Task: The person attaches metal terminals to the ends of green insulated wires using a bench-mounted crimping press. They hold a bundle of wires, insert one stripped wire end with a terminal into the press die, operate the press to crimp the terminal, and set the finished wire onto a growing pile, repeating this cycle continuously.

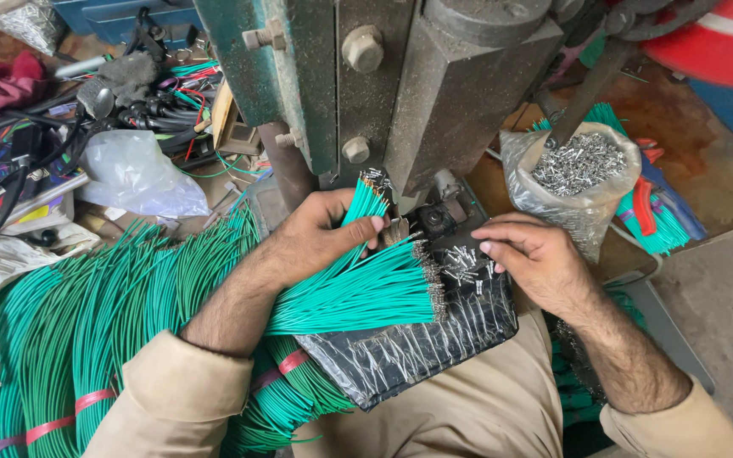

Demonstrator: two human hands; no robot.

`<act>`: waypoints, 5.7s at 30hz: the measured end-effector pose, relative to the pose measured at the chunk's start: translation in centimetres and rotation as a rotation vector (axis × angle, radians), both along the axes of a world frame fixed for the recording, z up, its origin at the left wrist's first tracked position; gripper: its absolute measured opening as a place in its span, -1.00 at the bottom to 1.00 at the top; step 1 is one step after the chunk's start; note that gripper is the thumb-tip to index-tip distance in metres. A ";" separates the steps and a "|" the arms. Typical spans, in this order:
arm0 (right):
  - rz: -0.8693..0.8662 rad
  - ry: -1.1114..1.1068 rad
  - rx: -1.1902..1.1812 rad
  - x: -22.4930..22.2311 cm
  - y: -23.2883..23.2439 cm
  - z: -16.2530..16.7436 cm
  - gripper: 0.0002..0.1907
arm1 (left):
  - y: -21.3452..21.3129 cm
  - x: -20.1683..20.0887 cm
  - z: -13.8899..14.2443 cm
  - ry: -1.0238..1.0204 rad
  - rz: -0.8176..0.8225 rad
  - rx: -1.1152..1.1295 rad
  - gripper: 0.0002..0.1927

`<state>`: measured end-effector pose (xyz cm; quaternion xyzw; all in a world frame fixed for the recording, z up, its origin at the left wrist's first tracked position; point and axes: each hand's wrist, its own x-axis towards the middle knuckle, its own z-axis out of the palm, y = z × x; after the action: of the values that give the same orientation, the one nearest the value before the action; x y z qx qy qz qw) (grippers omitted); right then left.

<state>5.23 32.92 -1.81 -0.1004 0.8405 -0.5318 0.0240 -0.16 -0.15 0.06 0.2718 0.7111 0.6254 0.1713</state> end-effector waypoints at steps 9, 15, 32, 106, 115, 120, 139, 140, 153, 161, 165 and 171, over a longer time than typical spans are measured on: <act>-0.090 -0.044 0.271 0.1 -2.4 1.3 -0.92 | 0.1 0.1 0.1 -0.006 -0.007 0.072 -0.84; -0.035 0.006 -0.535 -1.1 -0.6 -0.7 -0.92 | -0.1 0.1 0.0 -0.039 0.009 0.090 -0.83; 0.082 0.110 -0.243 -3.5 -7.9 -0.4 -0.86 | -0.1 0.1 0.3 0.003 0.062 -0.042 -0.82; -0.076 0.615 0.457 0.8 -5.6 2.0 -0.89 | 0.0 0.3 0.6 -0.014 0.024 0.012 -0.83; 0.101 0.244 -0.330 -1.7 -6.8 0.3 -0.86 | -0.1 0.2 0.4 -0.035 0.039 0.003 -0.85; 0.101 0.115 -0.381 -2.8 -7.8 -0.1 -0.87 | -0.2 0.2 0.5 0.001 0.034 0.018 -0.83; 0.164 0.179 -0.068 -0.1 -5.8 3.0 -0.87 | 0.0 0.4 0.4 0.025 0.004 0.044 -0.79; 0.184 0.271 0.113 0.2 -5.3 3.4 -0.86 | -0.1 0.3 0.3 -0.012 0.000 0.049 -0.80; -0.017 0.138 -0.122 -0.6 -5.8 1.2 -0.87 | -0.1 0.0 0.2 -0.071 0.024 0.069 -0.84; 0.123 0.169 -0.306 -2.8 -7.7 0.0 -0.87 | -0.2 0.1 0.6 -0.035 0.057 0.011 -0.85; 0.091 0.162 -0.154 -3.7 -7.6 -0.4 -0.88 | -0.3 0.2 0.6 -0.005 0.064 -0.001 -0.85; 0.037 0.125 -0.130 -4.3 -7.1 -1.0 -0.89 | -0.2 0.0 0.3 -0.051 0.027 0.039 -0.86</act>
<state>0.96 25.85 -2.84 -0.1504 0.8022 -0.5773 -0.0254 -0.15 -0.31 0.32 0.2496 0.6979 0.6479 0.1757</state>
